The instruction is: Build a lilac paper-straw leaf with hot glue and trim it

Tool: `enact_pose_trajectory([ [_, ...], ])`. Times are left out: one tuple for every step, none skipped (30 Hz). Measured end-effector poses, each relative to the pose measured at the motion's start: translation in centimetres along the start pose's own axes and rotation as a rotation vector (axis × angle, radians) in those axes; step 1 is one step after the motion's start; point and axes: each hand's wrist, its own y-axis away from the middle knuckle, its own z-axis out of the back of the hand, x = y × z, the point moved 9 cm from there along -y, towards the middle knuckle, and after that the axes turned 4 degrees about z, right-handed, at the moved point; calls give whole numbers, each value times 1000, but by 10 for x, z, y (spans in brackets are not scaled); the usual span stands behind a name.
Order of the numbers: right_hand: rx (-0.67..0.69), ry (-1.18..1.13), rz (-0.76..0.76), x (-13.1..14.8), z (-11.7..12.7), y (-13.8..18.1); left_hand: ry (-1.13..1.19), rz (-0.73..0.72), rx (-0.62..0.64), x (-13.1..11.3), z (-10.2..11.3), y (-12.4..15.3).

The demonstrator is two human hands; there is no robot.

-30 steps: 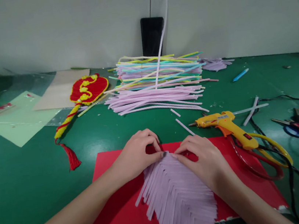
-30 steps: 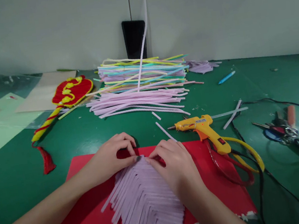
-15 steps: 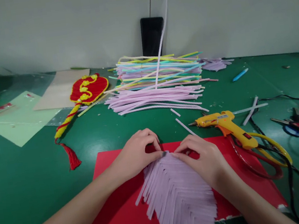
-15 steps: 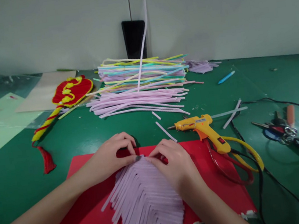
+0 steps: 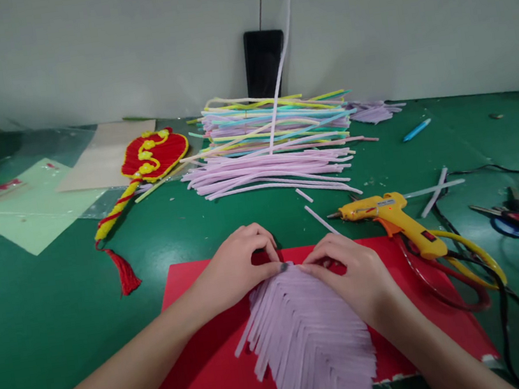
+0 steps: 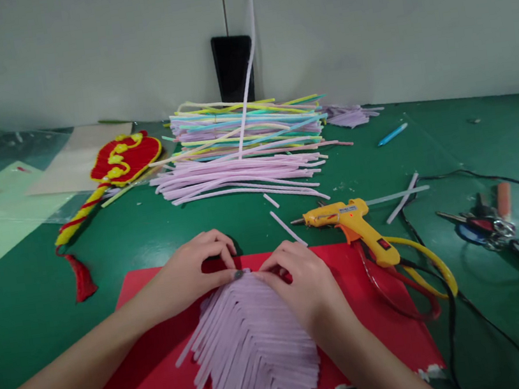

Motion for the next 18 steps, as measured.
enact_pose_trajectory([
  [-2,-7,-1,0,0,0,2,-3,1,0,0,0],
  [-4,-19,-1,0,0,0,4,-5,-2,0,0,0],
  [-7,-35,-3,0,1,-1,7,-4,-6,0,1,-1],
  [-13,-57,-7,-1,2,-1,9,0,-13,0,2,-1],
  [-23,-81,-13,-2,3,-1,11,6,-23,1,3,-1],
  [-36,-101,-19,-3,4,-1,12,13,-31,1,3,-1],
  [-54,-115,-24,-4,6,-1,12,20,-36,2,4,-1],
  [-73,-121,-26,-5,8,-1,12,22,-39,2,4,-1],
  [-88,-121,-26,-5,9,-1,9,21,-40,2,4,-1],
  [-97,-118,-24,-6,10,-1,4,16,-40,1,3,-1],
  [-95,-116,-25,-6,10,-1,-5,9,-41,0,3,-1],
  [-85,-117,-28,-6,9,-1,-16,2,-44,-2,2,-1],
  [-67,-119,-31,-5,6,-1,-28,-7,-50,-3,2,-1],
  [-48,-119,-35,-5,4,-1,-41,-14,-58,-4,1,0],
  [-33,-116,-35,-4,2,-1,-55,-20,-67,-5,1,0],
  [-22,-109,-32,-3,1,-1,-69,-23,-77,-6,0,0],
  [-17,-99,-25,-1,0,-1,-83,-23,-86,-6,0,0],
  [-17,-87,-19,0,0,-1,-97,-23,-93,-7,-1,1],
])
